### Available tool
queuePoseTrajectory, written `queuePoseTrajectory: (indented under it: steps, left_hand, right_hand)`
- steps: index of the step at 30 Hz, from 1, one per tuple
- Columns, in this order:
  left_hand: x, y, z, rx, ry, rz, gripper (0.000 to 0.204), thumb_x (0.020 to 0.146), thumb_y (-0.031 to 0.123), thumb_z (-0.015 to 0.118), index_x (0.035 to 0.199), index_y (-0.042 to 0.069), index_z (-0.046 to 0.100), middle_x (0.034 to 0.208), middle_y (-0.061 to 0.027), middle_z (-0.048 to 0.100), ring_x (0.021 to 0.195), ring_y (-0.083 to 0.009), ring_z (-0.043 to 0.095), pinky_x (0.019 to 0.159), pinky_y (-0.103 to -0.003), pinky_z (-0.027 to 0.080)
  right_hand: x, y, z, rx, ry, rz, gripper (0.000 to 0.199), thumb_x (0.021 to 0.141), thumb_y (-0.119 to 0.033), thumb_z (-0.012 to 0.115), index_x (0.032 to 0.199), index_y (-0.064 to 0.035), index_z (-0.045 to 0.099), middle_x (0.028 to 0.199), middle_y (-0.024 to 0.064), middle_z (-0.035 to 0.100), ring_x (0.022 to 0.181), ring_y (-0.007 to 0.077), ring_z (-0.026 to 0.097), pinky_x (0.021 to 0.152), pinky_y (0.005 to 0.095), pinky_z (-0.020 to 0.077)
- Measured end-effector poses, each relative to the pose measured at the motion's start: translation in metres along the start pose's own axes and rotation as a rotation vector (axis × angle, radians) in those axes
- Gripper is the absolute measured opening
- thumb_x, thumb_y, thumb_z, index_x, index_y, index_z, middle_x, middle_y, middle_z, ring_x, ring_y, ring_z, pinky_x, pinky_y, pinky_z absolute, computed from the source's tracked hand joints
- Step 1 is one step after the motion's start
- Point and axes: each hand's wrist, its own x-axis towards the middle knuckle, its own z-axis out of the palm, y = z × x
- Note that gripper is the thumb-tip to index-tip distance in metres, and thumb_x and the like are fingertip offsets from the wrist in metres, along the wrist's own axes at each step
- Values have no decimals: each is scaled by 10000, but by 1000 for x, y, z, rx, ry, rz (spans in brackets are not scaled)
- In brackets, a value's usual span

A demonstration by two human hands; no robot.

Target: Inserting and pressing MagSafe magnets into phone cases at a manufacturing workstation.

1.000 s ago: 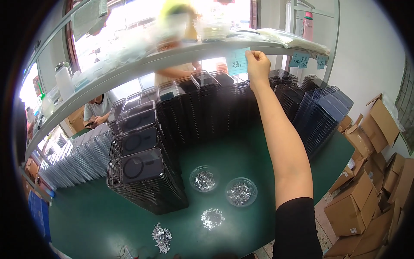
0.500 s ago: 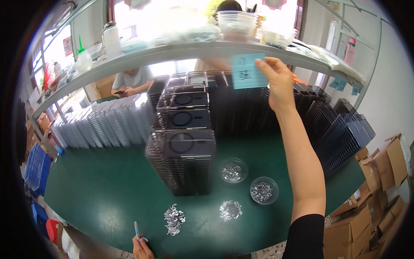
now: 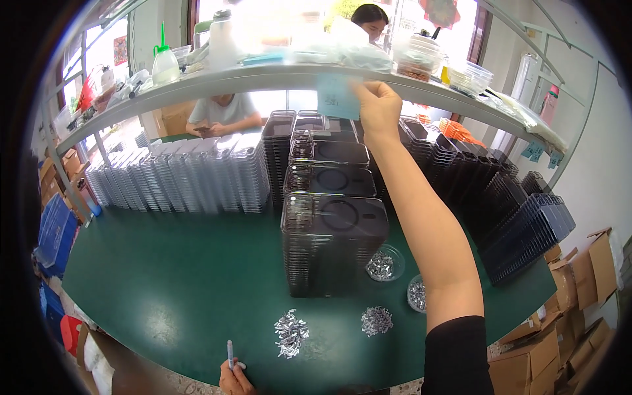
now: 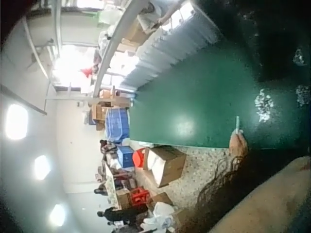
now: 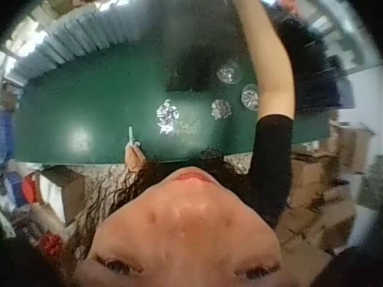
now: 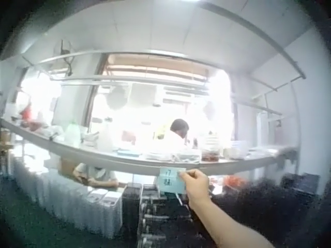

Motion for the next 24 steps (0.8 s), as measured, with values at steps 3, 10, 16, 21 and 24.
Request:
queuePoseTrajectory:
  steps: [3,10,16,21,24]
  left_hand:
    - [-13,-42,18,440,268,444,199,1043,152,543,1129,38,682,971,-193,709,838,-391,678,741,-458,542]
    - [2,4,-4,-29,-25,-15,207,1033,160,567,1123,25,696,958,-174,720,855,-378,686,762,-454,543]
    - [4,11,-6,-3,-8,26,201,1033,153,559,1101,24,698,930,-177,715,814,-379,680,734,-449,538]
    - [5,3,-6,-72,-47,43,201,1033,147,549,1077,19,697,909,-188,707,803,-389,673,722,-453,534]
    - [4,2,-5,25,-23,61,205,1033,145,542,1076,18,697,911,-194,705,806,-394,671,725,-453,536]
  right_hand:
    - [-3,5,11,-11,35,-44,197,872,-143,813,858,12,693,812,59,700,720,106,606,663,271,486]
    - [3,11,8,-197,91,-114,212,834,-155,829,824,2,688,751,36,659,679,89,562,627,269,457]
    - [11,16,-1,-253,122,-175,232,826,-175,827,813,8,685,746,42,664,685,108,576,652,289,474]
    - [13,18,-4,-265,117,-160,232,822,-178,817,813,12,685,755,52,674,707,121,588,680,298,482]
    - [13,18,0,-286,120,-158,243,817,-192,813,812,14,684,763,66,683,718,132,600,692,308,488]
